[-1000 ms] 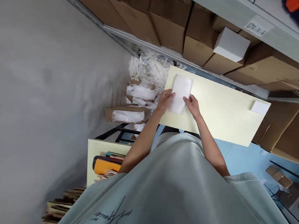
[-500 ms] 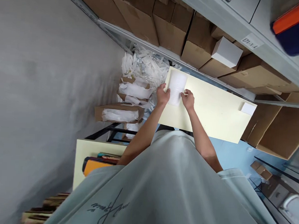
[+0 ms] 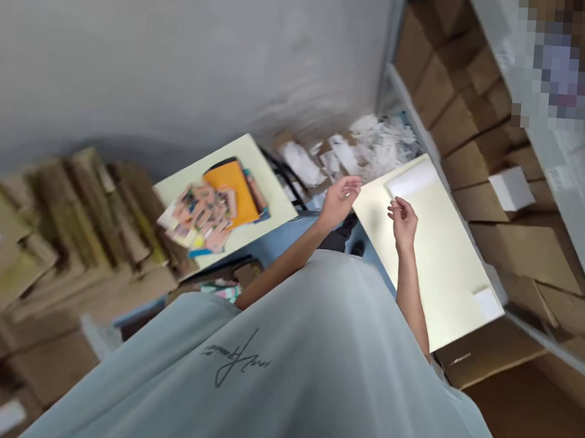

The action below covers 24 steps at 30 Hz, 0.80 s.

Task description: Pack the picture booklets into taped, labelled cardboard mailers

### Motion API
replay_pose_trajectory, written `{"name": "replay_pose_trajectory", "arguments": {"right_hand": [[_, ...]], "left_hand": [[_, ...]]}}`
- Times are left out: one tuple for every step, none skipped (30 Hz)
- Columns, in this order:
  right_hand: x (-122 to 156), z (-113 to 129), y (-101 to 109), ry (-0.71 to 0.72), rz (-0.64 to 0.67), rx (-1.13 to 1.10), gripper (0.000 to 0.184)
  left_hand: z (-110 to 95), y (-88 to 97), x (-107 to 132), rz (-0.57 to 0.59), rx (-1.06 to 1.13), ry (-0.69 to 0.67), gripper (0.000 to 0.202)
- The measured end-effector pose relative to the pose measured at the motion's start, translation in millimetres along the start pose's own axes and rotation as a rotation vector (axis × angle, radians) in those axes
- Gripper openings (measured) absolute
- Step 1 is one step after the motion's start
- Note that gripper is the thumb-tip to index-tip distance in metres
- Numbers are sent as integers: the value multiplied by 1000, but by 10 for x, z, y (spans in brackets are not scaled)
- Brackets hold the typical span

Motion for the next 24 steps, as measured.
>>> {"name": "replay_pose_trajectory", "arguments": {"right_hand": [[74, 60, -169, 24, 69, 1, 58], [162, 126, -350, 50, 137, 7, 59], [267, 197, -536, 77, 201, 16, 60], [388, 271, -719, 105, 258, 27, 62], [523, 348, -897, 133, 309, 38, 63], [670, 424, -1068, 159, 359, 49, 65], [829, 497, -1233, 182, 410, 59, 66], [994, 567, -1391, 202, 461, 69, 67], [1166, 633, -1545, 220, 512, 81, 67], [1343, 694, -1699, 236, 565, 94, 67], [1523, 751, -1856, 252, 619, 110, 67], [1708, 805, -2023, 272, 673, 130, 66], [1897, 857, -2201, 293, 726, 151, 65], [2091, 907, -2395, 316, 778, 169, 64], [2288, 956, -2606, 339, 826, 183, 63], [2489, 1005, -2835, 362, 870, 193, 62], [2692, 1052, -3079, 383, 912, 199, 63], [2894, 1098, -3336, 400, 951, 200, 63], [3093, 1143, -3601, 416, 986, 199, 64], [3287, 1185, -3871, 430, 1018, 199, 65], [3473, 1223, -4141, 445, 1048, 202, 64], [3648, 1259, -4409, 458, 1076, 210, 63], [3810, 1291, -4671, 469, 1097, 221, 61], [3956, 1321, -4928, 478, 1114, 235, 59]], "left_hand": [[-77, 209, 228, -53, 21, -11, 28], [-148, 416, 461, -110, 44, -20, 29], [-216, 620, 693, -169, 67, -30, 31], [-282, 818, 920, -225, 88, -43, 32], [-344, 1011, 1135, -278, 104, -58, 34], [-402, 1202, 1336, -329, 118, -75, 35], [-452, 1394, 1522, -381, 131, -92, 35], [-493, 1589, 1693, -436, 148, -109, 36], [-523, 1787, 1853, -495, 169, -125, 37], [-542, 1987, 2002, -556, 192, -141, 37], [-551, 2187, 2145, -614, 214, -157, 37], [-550, 2386, 2283, -668, 233, -174, 37], [-542, 2583, 2421, -716, 250, -192, 36], [-529, 2778, 2561, -758, 266, -210, 35], [-513, 2973, 2704, -794, 283, -229, 35], [-497, 3171, 2852, -823, 301, -249, 35], [-481, 3374, 3007, -849, 319, -267, 35], [-468, 3585, 3170, -873, 336, -284, 37], [-458, 3804, 3339, -896, 352, -301, 38], [-451, 4031, 3514, -921, 367, -316, 40], [-445, 4264, 3692, -950, 380, -331, 41], [-440, 4499, 3869, -982, 392, -344, 41], [-433, 4730, 4040, -1017, 406, -354, 41], [-422, 4953, 4200, -1053, 425, -360, 41]]}}
Point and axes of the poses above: each hand's wrist, its own x-axis away from the middle knuckle, its own y-axis out of the back of the hand, z = x × y, the point moved 5 cm from there along -x, towards the middle knuckle, and after that the axes turned 8 degrees about x, right-handed, at the moved point
